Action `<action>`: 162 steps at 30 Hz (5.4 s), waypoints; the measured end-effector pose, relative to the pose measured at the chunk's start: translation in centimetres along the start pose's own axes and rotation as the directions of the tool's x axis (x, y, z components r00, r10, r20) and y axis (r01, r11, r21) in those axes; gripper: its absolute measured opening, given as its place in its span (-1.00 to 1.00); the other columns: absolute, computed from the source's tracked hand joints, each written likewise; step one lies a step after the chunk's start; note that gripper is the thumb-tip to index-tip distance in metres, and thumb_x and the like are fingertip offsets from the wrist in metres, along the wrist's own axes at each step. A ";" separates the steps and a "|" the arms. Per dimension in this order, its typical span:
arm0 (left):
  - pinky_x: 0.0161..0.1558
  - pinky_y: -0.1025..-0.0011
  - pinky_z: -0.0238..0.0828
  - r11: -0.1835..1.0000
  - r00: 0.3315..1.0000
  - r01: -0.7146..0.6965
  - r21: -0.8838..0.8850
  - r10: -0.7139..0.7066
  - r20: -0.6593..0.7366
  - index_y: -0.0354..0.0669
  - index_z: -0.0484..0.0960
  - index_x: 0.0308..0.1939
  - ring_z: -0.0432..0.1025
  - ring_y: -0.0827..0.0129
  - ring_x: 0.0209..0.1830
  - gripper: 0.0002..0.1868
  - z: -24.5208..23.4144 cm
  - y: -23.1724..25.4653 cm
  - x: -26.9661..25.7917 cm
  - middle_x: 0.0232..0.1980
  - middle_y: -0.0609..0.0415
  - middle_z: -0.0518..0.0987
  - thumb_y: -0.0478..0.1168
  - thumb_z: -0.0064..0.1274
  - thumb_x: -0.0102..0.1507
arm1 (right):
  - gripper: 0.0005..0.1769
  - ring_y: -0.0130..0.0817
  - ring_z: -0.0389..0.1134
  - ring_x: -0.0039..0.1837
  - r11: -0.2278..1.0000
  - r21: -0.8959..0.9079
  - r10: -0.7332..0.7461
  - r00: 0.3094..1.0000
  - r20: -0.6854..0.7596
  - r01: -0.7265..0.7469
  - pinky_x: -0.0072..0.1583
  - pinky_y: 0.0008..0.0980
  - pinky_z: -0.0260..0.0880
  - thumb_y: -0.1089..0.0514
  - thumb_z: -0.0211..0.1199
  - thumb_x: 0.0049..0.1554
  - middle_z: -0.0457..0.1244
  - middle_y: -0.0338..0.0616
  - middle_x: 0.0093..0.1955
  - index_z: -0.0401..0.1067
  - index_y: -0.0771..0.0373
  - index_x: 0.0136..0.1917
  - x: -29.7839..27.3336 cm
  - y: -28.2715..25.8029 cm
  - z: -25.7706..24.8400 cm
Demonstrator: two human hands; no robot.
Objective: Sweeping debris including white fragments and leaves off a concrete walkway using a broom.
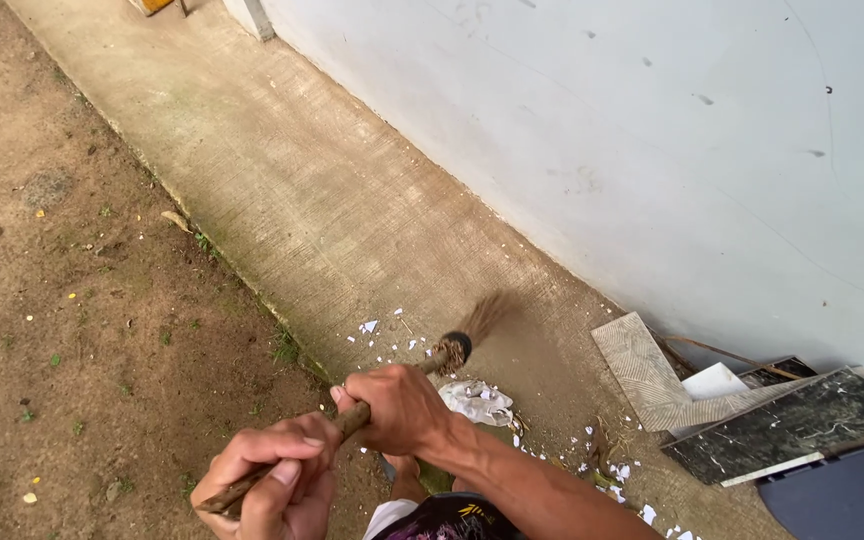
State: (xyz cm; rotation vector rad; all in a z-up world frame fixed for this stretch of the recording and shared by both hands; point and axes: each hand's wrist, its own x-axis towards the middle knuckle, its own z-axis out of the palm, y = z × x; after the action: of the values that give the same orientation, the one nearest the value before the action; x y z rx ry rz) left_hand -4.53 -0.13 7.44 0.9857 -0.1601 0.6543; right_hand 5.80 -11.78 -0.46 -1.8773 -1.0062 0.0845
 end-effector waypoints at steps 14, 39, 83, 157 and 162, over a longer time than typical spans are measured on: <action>-0.66 0.48 0.06 0.966 0.994 0.100 0.240 -0.084 -0.072 -0.47 0.60 -0.40 0.08 0.54 -0.73 -0.75 -3.4 -8.5 -1.8 -0.65 0.13 0.33 -0.47 -0.23 0.17 | -0.68 -0.51 0.13 -0.52 0.965 -0.036 0.263 0.945 0.197 -0.261 -0.47 -0.38 0.14 0.25 0.18 0.11 0.14 -0.34 -0.53 0.26 0.16 -0.46 -3.2 4.9 0.5; -0.62 0.46 0.10 0.983 0.999 0.054 0.176 -0.054 0.000 -0.40 0.60 -0.41 0.16 0.50 -0.66 -0.77 -3.2 -13.4 -0.8 -0.59 0.05 0.40 -0.46 -0.22 0.14 | -0.59 -0.47 0.13 -0.49 0.976 -0.162 0.166 0.978 0.128 -0.144 -0.36 -0.34 0.25 0.12 0.21 0.18 0.15 -0.31 -0.53 0.26 0.16 -0.48 -2.9 9.2 -1.6; -0.43 0.32 0.25 1.000 0.956 -0.013 0.005 0.011 0.293 -0.40 0.58 -0.36 0.28 0.36 -0.56 -0.84 4.1 -13.2 0.6 -0.50 -0.01 0.49 -0.44 -0.14 0.10 | -0.62 -0.51 0.06 -0.53 0.964 -0.247 0.062 0.987 -0.149 -0.098 -0.47 -0.37 0.15 0.19 0.06 0.25 0.09 -0.35 -0.54 0.21 0.10 -0.42 -4.3 14.0 -6.1; -0.26 0.18 0.41 0.990 0.979 -0.104 0.091 0.086 0.185 -0.45 0.57 -0.23 0.42 0.26 -0.53 -0.87 -0.4 -4.0 -2.6 -0.52 -0.13 0.49 -0.44 -0.02 0.17 | -0.50 -0.45 0.05 -0.41 0.999 0.007 0.044 0.999 0.010 -0.044 -0.23 -0.29 0.18 0.04 0.23 0.24 0.00 -0.36 -0.50 0.11 0.12 -0.44 -4.0 10.5 1.2; -0.41 0.23 0.28 0.991 0.998 0.037 0.129 -0.030 -0.050 -0.52 0.51 -0.38 0.25 0.36 -0.58 -0.81 -2.4 -4.4 -2.5 -0.57 -0.10 0.39 -0.48 -0.20 0.02 | -0.73 -0.50 0.07 -0.46 0.955 0.070 0.268 0.938 0.222 -0.289 -0.33 -0.29 0.08 0.12 0.20 0.10 0.08 -0.39 -0.53 0.26 0.08 -0.41 -6.5 9.0 2.2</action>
State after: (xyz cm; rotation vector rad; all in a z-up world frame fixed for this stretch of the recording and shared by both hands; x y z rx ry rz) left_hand -4.38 -0.99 1.90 1.0942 -0.0590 0.6632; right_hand 5.96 -16.23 -10.86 -1.9340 -0.8494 0.5031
